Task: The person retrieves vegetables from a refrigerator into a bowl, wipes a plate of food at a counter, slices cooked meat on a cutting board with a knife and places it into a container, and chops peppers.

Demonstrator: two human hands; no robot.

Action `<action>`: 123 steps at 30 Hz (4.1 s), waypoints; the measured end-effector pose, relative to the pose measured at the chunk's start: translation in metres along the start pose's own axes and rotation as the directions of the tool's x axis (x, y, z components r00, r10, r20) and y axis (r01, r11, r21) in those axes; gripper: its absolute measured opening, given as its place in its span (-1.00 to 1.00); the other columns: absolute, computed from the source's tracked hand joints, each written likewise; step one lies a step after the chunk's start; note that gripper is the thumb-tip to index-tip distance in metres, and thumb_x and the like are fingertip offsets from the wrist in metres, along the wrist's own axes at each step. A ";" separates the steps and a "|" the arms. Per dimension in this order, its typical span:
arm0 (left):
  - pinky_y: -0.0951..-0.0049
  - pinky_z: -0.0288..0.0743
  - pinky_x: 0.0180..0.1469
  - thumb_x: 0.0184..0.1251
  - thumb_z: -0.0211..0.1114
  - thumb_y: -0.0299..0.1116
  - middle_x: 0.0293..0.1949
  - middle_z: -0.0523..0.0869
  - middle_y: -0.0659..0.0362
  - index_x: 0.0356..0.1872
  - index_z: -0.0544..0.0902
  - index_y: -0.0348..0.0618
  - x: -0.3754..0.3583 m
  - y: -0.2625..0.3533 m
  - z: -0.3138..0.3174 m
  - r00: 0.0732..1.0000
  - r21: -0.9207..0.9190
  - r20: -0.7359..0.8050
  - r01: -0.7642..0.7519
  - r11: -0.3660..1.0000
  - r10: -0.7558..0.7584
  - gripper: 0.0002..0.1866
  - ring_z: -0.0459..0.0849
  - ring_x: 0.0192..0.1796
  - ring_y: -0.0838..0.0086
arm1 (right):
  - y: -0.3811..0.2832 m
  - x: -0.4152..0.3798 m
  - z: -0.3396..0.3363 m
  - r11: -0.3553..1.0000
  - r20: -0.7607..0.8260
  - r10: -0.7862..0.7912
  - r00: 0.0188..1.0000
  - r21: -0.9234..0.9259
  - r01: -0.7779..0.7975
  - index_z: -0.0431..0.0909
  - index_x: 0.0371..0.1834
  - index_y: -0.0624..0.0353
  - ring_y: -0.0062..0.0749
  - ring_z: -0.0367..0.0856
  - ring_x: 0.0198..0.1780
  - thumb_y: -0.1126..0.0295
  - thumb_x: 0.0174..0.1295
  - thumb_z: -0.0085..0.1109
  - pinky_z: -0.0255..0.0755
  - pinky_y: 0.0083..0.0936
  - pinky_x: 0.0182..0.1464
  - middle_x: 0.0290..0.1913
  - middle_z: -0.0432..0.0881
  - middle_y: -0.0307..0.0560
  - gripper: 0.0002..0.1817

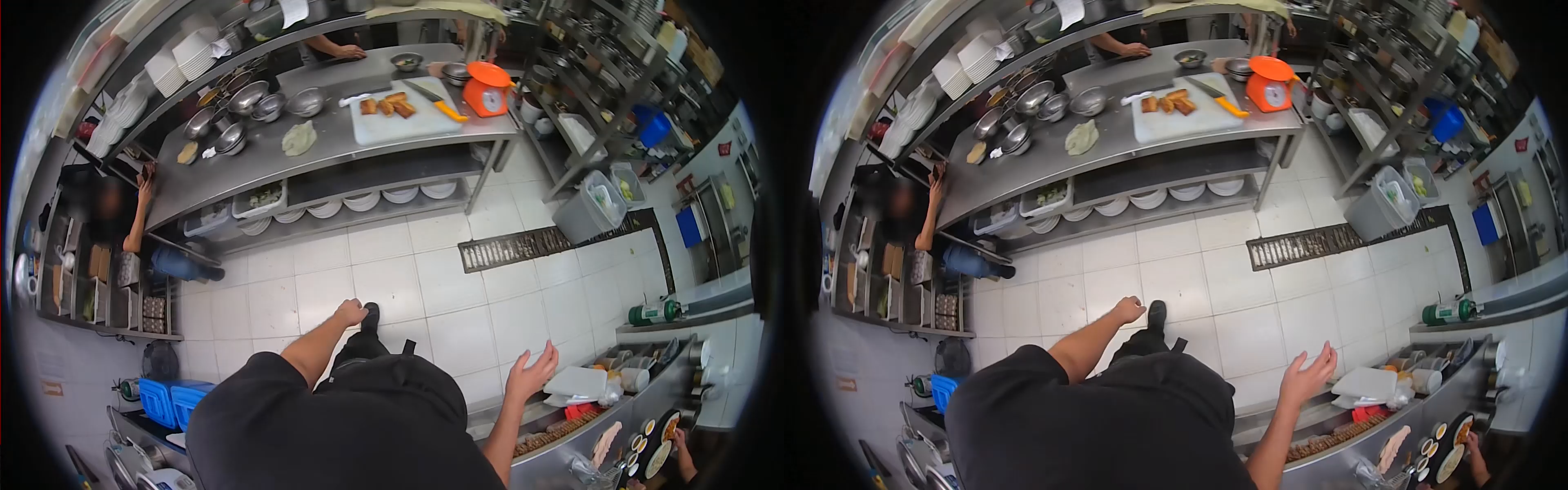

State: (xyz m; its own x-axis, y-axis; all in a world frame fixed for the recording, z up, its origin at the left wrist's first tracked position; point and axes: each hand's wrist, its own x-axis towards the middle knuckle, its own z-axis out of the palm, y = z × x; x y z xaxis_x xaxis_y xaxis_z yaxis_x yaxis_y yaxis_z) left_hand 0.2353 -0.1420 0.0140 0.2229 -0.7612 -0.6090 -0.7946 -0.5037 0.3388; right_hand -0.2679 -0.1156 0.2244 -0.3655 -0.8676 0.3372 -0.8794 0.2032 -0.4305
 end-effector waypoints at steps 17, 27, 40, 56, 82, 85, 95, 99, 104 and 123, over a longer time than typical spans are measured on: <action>0.00 0.50 0.30 0.31 0.41 -0.28 0.22 0.56 -0.12 0.28 0.57 -0.02 0.171 -0.060 -0.355 0.460 -0.261 -0.876 -0.200 0.944 -0.145 -0.50 0.56 0.29 -0.12 | -0.319 0.126 0.214 0.901 0.309 -0.432 0.847 0.203 0.385 0.40 0.47 0.23 0.28 0.44 0.26 0.39 0.28 0.34 0.40 0.04 0.31 0.20 0.45 0.32 -0.33; -0.06 0.39 0.40 0.43 0.20 -0.08 0.49 0.42 -0.17 0.56 0.38 0.09 0.318 0.032 -0.476 0.767 0.129 -0.637 0.213 0.969 -0.083 -0.33 0.49 0.42 -0.06 | -0.502 0.336 0.364 0.740 0.375 -0.624 0.686 0.567 0.363 0.37 0.51 0.19 0.11 0.64 0.04 0.38 0.38 0.26 0.55 -0.08 0.08 0.09 0.54 0.22 -0.38; 0.38 0.73 -0.04 0.38 0.46 -0.40 0.20 0.69 0.09 0.25 0.68 -0.07 0.212 -0.045 -0.517 0.519 -0.504 -0.797 -0.292 0.813 -0.308 -0.58 0.77 0.05 0.37 | -0.734 0.254 0.528 0.520 0.664 -0.744 -0.074 0.644 0.560 0.23 0.52 0.42 0.29 0.64 0.24 0.09 0.31 0.35 0.56 -0.02 0.26 0.26 0.58 0.44 -0.14; -0.04 0.50 0.38 0.48 0.30 0.00 0.40 0.56 -0.11 0.42 0.57 0.11 0.078 -0.499 -1.138 0.287 0.180 -0.956 0.732 0.657 -0.058 -0.45 0.57 0.39 -0.09 | -0.864 0.153 0.548 0.531 0.544 -0.835 -0.085 0.836 0.137 0.56 0.35 0.15 -0.31 0.78 -0.09 0.22 0.40 0.39 0.67 -0.36 0.02 -0.05 0.80 0.03 -0.49; 0.47 0.57 -0.17 0.53 0.34 -0.38 -0.29 0.77 0.19 -0.01 0.74 -0.35 0.057 -0.109 -0.629 0.649 -0.478 -0.683 -0.049 0.877 -0.336 -0.78 0.67 -0.28 0.53 | -0.497 0.511 0.466 0.815 0.473 -0.440 0.763 -0.147 0.561 0.43 0.49 0.01 0.11 0.66 0.16 0.31 0.31 0.25 0.61 -0.01 0.14 0.17 0.63 0.19 -0.37; 0.40 0.62 -0.20 0.49 0.36 -0.41 -0.30 0.79 0.04 0.02 0.76 -0.37 0.135 0.002 -0.544 0.698 -0.402 -0.664 -0.028 0.915 -0.270 -0.76 0.75 -0.27 0.46 | -0.482 0.530 0.481 0.784 0.512 -0.516 0.687 -0.040 0.619 0.39 0.50 0.06 0.11 0.70 0.12 0.34 0.34 0.19 0.62 0.00 0.10 0.14 0.65 0.20 -0.38; 0.03 0.62 0.15 0.30 0.50 -0.26 0.00 0.77 -0.06 -0.01 0.77 -0.15 0.267 0.155 -0.424 0.506 -0.086 -0.855 0.082 0.993 -0.116 -0.70 0.74 0.09 -0.04 | -0.441 0.543 0.400 0.902 0.579 -0.425 0.696 0.336 0.271 0.40 0.16 0.21 0.28 0.74 -0.13 0.25 0.47 0.13 0.61 0.10 -0.09 -0.17 0.73 0.30 -0.66; -0.01 0.58 0.18 0.20 0.56 -0.19 0.01 0.76 -0.06 0.08 0.75 -0.08 0.282 0.203 -0.455 0.390 0.081 -0.917 -0.012 0.997 0.079 -0.56 0.70 0.12 -0.10 | -0.408 0.526 0.402 0.925 0.729 -0.376 0.572 0.265 0.272 0.40 0.10 0.22 0.29 0.76 -0.18 0.19 0.51 0.13 0.61 0.13 -0.11 -0.24 0.76 0.27 -0.66; -0.08 0.28 0.50 0.14 0.47 -0.34 0.24 0.67 0.03 0.25 0.66 -0.01 0.327 0.340 -0.495 0.599 0.412 -0.620 -0.300 0.860 0.506 -0.44 0.57 0.37 0.04 | -0.392 0.528 0.399 0.910 0.744 -0.408 0.529 0.282 0.305 0.41 0.08 0.25 0.30 0.77 -0.17 0.20 0.50 0.14 0.61 0.13 -0.12 -0.29 0.76 0.30 -0.66; -0.04 0.16 0.58 0.26 0.40 -0.19 0.36 0.60 0.04 0.30 0.62 -0.01 0.395 0.333 -0.523 0.624 0.451 -0.502 -0.402 0.797 0.599 -0.46 0.50 0.46 0.14 | -0.344 0.513 0.365 0.954 0.799 -0.263 0.540 0.301 0.020 0.38 0.00 0.21 0.47 0.67 -0.12 0.27 0.48 0.20 0.52 0.17 -0.12 -0.29 0.71 0.40 -0.72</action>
State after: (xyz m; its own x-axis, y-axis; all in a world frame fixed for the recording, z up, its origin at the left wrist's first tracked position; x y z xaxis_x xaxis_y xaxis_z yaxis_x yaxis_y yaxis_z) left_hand 0.3546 -0.8239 0.2615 -0.0535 -0.9817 0.1830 -0.9774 0.0890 0.1918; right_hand -0.0416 -0.7957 0.2400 0.2778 -0.8849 -0.3739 -0.7541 0.0402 -0.6555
